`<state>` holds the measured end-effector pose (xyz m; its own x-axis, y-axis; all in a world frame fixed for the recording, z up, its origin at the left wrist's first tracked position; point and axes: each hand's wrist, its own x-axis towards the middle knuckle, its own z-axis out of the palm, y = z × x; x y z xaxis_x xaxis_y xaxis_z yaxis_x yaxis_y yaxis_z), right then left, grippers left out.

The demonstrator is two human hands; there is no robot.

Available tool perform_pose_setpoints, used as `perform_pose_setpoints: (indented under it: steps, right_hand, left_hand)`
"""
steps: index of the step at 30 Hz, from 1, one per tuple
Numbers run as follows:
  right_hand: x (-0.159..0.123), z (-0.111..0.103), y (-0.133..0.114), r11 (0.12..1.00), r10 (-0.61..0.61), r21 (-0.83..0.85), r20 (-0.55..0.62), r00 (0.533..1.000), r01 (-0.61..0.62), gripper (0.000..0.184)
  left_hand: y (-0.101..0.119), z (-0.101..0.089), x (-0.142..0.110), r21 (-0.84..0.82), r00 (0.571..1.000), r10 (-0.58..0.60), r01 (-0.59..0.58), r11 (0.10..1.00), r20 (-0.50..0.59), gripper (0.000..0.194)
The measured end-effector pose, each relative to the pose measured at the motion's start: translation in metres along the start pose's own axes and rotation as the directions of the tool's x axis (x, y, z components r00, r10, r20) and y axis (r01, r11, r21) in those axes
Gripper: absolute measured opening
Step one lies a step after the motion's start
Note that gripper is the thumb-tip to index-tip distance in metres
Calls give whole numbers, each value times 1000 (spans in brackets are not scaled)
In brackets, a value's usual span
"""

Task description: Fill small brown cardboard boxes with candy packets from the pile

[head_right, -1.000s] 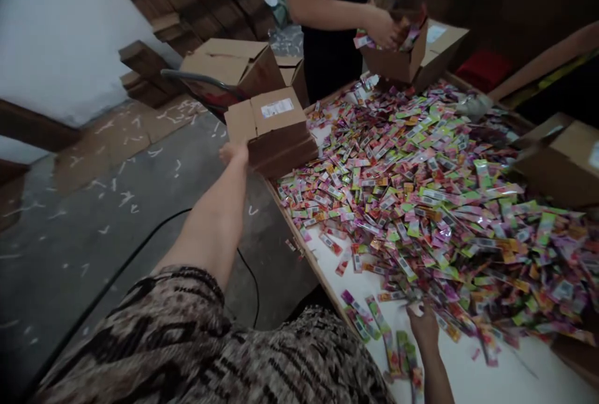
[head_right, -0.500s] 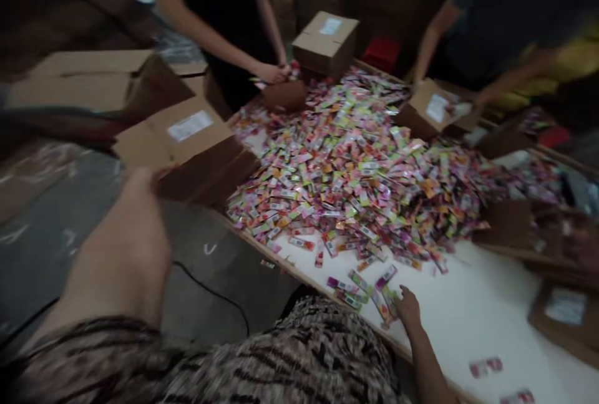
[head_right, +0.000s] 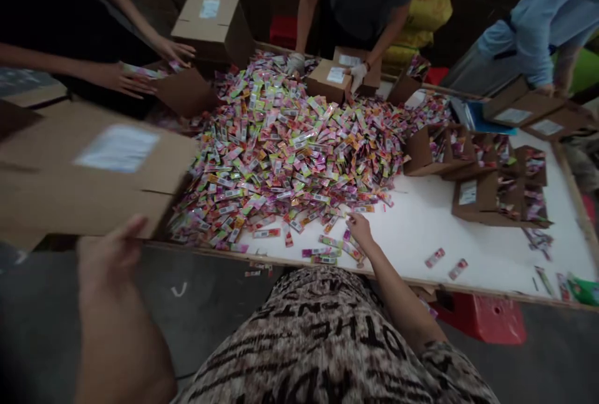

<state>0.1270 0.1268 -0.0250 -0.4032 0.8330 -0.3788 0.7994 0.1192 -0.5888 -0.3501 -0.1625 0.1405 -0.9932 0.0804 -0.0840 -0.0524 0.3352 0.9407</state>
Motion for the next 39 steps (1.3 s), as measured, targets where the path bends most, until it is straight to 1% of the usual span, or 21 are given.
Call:
perform_pose_setpoints:
  steps: [1,2,3,4,5,6,7,8,10,12,13,15,17,19,23,26,31,35,37,38,39]
  right_hand:
    - [7,-9,-14,986,-69,151,-32,997,73,41]
    - [13,-18,-29,941,-126,307,-66,990,140,47]
    - [17,-28,-43,875,-164,444,-97,982,190,54]
    - [18,-39,-55,810,-179,545,-121,976,216,61]
    - [18,-51,-64,754,-177,617,-139,974,225,65]
    - [15,-62,-69,709,-164,669,-154,974,225,66]
    - [11,-74,-70,675,-147,703,-170,975,224,64]
    - [6,-84,-68,654,-131,723,-181,975,223,61]
    - [-4,-100,-55,648,-131,729,-179,975,221,56]
    - [-13,-109,-38,675,-159,700,-171,972,234,54]
    - [-16,-110,-29,695,-150,677,-192,970,242,55]
    - [-20,-109,-15,736,-39,638,-294,955,227,59]
    - [-21,-105,-3,750,138,640,-400,906,168,63]
    - [-21,-104,6,724,247,678,-426,871,127,65]
    - [-22,-111,22,632,210,764,-326,922,126,62]
    - [-21,-119,30,611,137,780,-275,951,137,60]
    - [-17,-123,48,660,143,746,-238,961,86,61]
    - [-25,-111,65,734,261,677,-217,941,-48,42]
    - [-32,-103,68,765,302,639,-252,919,-77,37]
    - [-34,-100,68,780,320,620,-280,905,-85,37]
    - [-36,-97,67,794,333,602,-306,892,-90,39]
  left_hand:
    - [-7,11,-35,-8,989,-47,49,999,137,58]
    - [-14,23,-71,39,940,-127,121,992,317,60]
    - [-21,37,-106,60,856,-186,179,982,482,65]
    - [-27,52,-137,91,747,-218,207,974,628,68]
    - [-34,67,-164,118,666,-228,207,971,710,69]
    - [-41,82,-187,128,614,-230,206,970,755,69]
    - [-47,95,-204,125,592,-221,198,972,775,69]
    - [-52,108,-217,103,606,-198,189,977,770,69]
    - [-58,128,-231,5,689,-115,159,987,716,67]
    - [-57,144,-240,-97,767,-20,107,990,641,59]
    - [-54,151,-245,-126,783,9,89,988,622,52]
    - [-49,165,-258,-136,763,22,86,987,646,42]
    - [-45,178,-275,-128,712,31,84,988,701,37]
    - [-45,189,-291,-136,685,56,63,989,726,36]
    - [-53,200,-308,-179,681,108,34,983,724,42]
    - [-61,207,-311,-189,672,109,46,981,732,55]
    - [-80,230,-314,-124,748,32,67,990,663,68]
    - [-89,239,-315,-12,759,1,10,1000,651,71]
    - [-87,239,-315,17,744,27,-51,999,667,76]
    - [-85,238,-316,11,714,51,-83,997,698,81]
    - [-82,238,-317,-9,658,80,-111,994,749,85]
